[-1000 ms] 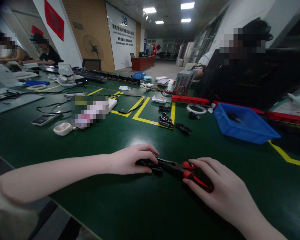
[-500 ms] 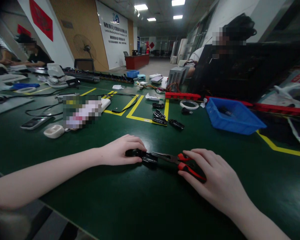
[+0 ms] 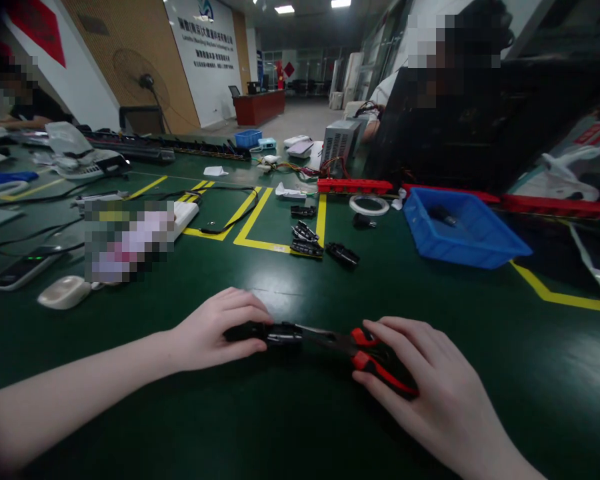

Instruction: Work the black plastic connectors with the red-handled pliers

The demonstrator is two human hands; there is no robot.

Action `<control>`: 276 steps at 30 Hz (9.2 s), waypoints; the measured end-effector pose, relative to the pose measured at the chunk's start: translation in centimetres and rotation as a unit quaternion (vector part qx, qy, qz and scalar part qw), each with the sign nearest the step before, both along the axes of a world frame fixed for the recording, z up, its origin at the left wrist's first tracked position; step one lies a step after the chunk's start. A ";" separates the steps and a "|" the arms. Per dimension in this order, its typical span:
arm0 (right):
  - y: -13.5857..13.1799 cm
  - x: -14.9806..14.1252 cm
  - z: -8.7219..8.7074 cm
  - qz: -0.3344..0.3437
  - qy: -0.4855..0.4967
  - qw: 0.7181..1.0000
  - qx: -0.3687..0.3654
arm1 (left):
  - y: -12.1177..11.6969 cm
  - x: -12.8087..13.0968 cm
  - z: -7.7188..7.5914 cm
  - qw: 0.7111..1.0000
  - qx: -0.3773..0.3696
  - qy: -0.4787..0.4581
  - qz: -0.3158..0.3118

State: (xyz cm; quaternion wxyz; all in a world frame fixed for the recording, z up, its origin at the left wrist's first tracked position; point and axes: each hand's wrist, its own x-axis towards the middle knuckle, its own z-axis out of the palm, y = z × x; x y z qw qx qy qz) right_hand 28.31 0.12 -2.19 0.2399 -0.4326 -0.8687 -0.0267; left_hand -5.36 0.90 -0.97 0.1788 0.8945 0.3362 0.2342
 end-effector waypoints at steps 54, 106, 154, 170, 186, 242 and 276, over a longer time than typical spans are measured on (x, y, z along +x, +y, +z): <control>1.8 0.9 0.2 -0.069 -0.011 0.992 -0.106 | -0.1 0.2 -0.4 0.993 0.036 0.008 -0.114; -1.6 -2.0 2.0 0.055 -0.008 0.997 0.058 | -0.2 1.0 -0.6 0.992 0.093 0.057 -0.062; -1.7 -2.5 1.5 -0.002 -0.057 0.998 0.013 | 1.9 3.3 -0.2 0.989 -0.024 0.143 -0.005; 3.8 -3.5 1.3 0.010 -0.069 0.997 0.021 | 5.1 4.7 0.3 0.990 -0.013 0.138 0.005; 7.2 -5.1 2.4 0.019 -0.083 0.996 -0.039 | 6.7 3.4 -0.4 0.990 0.010 0.138 0.006; 6.6 -5.5 1.4 0.022 -0.102 0.994 -0.020 | 6.5 3.5 0.0 0.985 0.047 0.148 -0.069; 6.6 -5.6 1.2 0.020 -0.096 0.995 -0.037 | 6.5 3.4 -0.1 0.988 0.040 0.132 -0.065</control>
